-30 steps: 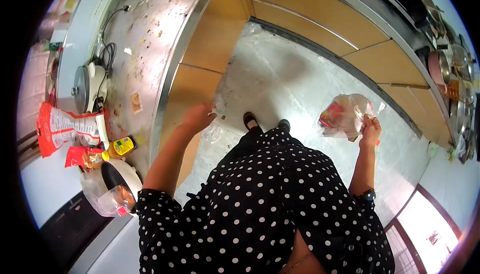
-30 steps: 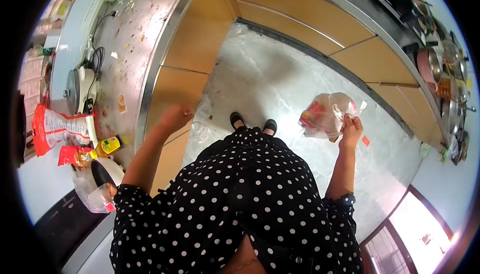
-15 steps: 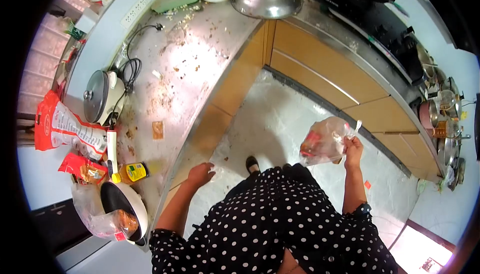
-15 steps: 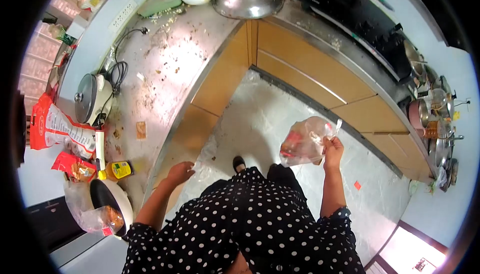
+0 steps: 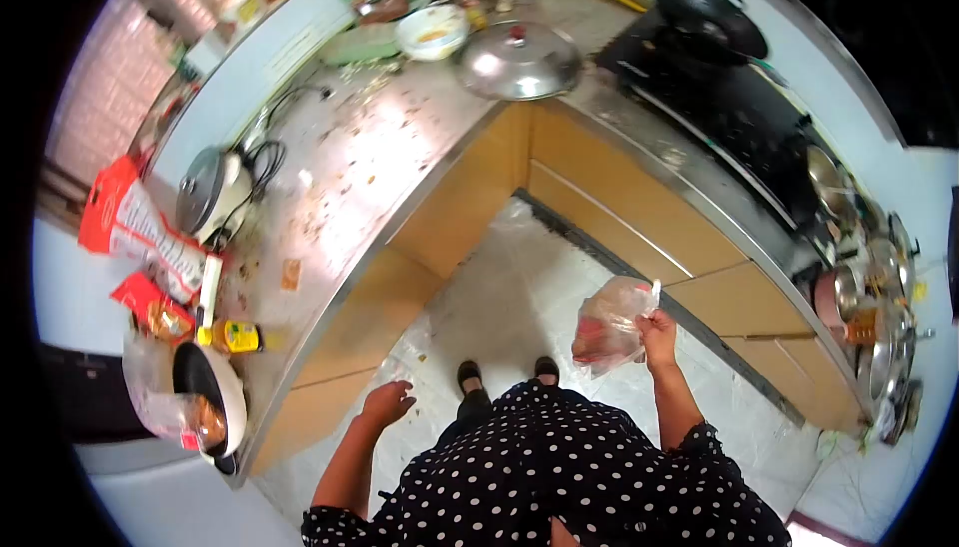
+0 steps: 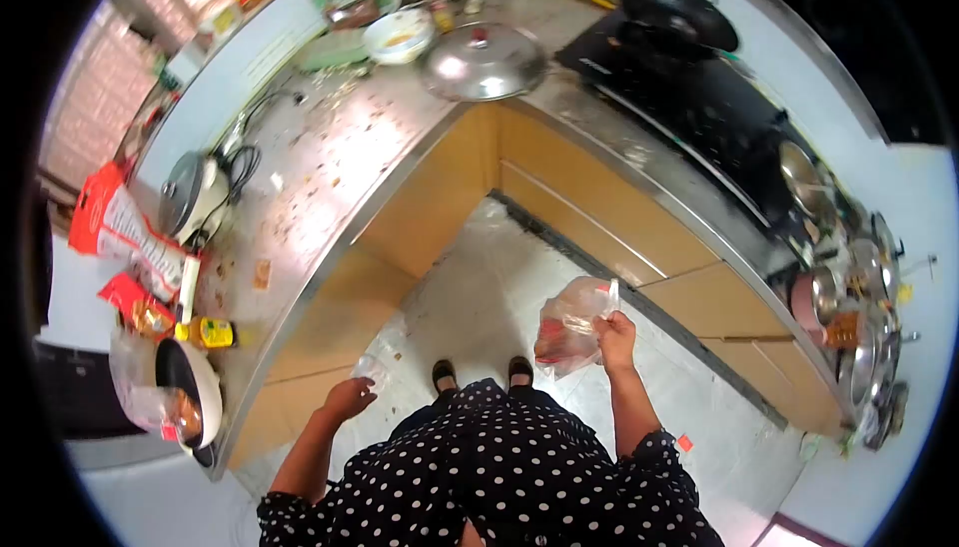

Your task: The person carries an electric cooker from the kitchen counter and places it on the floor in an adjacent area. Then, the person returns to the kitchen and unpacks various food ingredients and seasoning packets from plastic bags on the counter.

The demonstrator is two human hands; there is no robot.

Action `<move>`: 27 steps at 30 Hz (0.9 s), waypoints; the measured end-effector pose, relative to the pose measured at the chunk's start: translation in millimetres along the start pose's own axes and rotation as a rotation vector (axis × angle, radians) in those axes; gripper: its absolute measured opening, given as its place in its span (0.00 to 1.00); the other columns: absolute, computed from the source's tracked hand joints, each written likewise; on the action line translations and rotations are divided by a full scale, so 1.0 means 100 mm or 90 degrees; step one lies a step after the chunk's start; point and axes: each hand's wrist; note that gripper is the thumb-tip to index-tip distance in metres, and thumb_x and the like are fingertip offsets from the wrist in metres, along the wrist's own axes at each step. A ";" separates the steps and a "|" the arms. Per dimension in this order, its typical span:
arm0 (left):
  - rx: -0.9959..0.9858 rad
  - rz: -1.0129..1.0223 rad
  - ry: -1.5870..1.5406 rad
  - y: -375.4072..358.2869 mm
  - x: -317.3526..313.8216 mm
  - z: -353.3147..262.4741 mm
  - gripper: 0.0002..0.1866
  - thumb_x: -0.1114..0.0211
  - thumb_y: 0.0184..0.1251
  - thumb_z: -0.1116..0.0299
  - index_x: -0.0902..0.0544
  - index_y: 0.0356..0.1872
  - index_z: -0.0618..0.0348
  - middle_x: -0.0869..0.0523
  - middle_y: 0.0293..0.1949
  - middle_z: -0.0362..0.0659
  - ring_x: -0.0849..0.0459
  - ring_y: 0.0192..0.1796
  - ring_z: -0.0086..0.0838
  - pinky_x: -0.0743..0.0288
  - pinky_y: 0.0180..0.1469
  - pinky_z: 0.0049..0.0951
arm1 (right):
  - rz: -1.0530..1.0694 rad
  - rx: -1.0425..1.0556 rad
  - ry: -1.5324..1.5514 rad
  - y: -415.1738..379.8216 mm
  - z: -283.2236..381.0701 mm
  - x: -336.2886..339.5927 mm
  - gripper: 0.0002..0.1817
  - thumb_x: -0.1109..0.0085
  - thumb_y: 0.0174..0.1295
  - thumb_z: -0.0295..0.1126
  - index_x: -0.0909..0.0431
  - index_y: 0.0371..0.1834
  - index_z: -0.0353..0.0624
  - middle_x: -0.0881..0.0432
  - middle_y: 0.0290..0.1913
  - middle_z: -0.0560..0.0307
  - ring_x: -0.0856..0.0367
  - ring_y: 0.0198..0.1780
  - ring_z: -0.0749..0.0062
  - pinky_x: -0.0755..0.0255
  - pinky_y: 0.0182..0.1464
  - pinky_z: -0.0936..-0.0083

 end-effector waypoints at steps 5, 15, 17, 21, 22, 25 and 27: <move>-0.076 -0.028 0.048 0.23 0.04 -0.53 0.19 0.36 0.56 0.58 0.20 0.47 0.55 0.15 0.40 0.48 0.17 0.44 0.42 0.24 0.46 0.38 | -0.063 0.021 0.033 -0.18 -0.03 0.75 0.05 0.42 0.55 0.24 0.25 0.22 0.43 0.27 0.19 0.67 0.36 0.17 0.85 0.43 0.20 0.83; -0.237 -0.051 0.174 0.53 0.40 -1.40 0.15 0.38 0.56 0.59 0.17 0.37 0.60 0.16 0.35 0.53 0.18 0.40 0.48 0.24 0.43 0.42 | -0.406 -0.111 0.034 -1.57 -1.18 2.13 0.06 0.39 0.51 0.26 0.25 0.21 0.38 0.25 0.19 0.61 0.33 0.16 0.77 0.38 0.19 0.77; -0.260 -0.068 0.328 0.68 0.36 -1.53 0.17 0.40 0.57 0.56 0.17 0.35 0.61 0.17 0.33 0.55 0.18 0.39 0.49 0.24 0.43 0.42 | -0.478 -0.139 0.097 -2.06 -1.37 2.30 0.06 0.38 0.49 0.24 0.26 0.21 0.38 0.27 0.18 0.60 0.32 0.16 0.76 0.39 0.18 0.75; -0.367 0.011 0.259 0.87 0.06 -1.39 0.16 0.37 0.56 0.59 0.19 0.41 0.60 0.16 0.35 0.52 0.17 0.40 0.44 0.24 0.44 0.38 | -0.641 -0.258 0.184 -3.18 -1.84 2.70 0.06 0.39 0.47 0.22 0.28 0.21 0.39 0.31 0.16 0.59 0.32 0.14 0.73 0.41 0.15 0.73; -0.387 0.015 0.225 0.88 0.02 -1.43 0.17 0.36 0.55 0.60 0.19 0.43 0.59 0.15 0.36 0.50 0.17 0.40 0.42 0.24 0.45 0.37 | -0.683 -0.263 0.190 -3.45 -1.89 2.76 0.05 0.40 0.47 0.22 0.28 0.21 0.39 0.31 0.16 0.59 0.33 0.14 0.73 0.41 0.15 0.72; -0.443 0.055 0.249 0.94 -0.10 -1.76 0.17 0.35 0.54 0.61 0.20 0.42 0.60 0.16 0.35 0.51 0.17 0.38 0.42 0.24 0.43 0.37 | -0.783 -0.312 0.249 -4.20 -2.20 2.90 0.05 0.41 0.47 0.21 0.28 0.23 0.38 0.31 0.16 0.59 0.33 0.13 0.73 0.41 0.15 0.72; -0.476 0.065 0.274 1.01 -0.25 -2.06 0.18 0.35 0.54 0.61 0.20 0.44 0.60 0.15 0.35 0.50 0.17 0.38 0.40 0.24 0.42 0.37 | -0.848 -0.311 0.283 -4.69 -2.43 2.92 0.04 0.42 0.47 0.21 0.27 0.25 0.37 0.31 0.16 0.59 0.32 0.13 0.72 0.42 0.14 0.73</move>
Point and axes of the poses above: each hand's wrist, its own y-axis towards the middle knuckle, its own x-axis out of the back of the hand, z = x × y
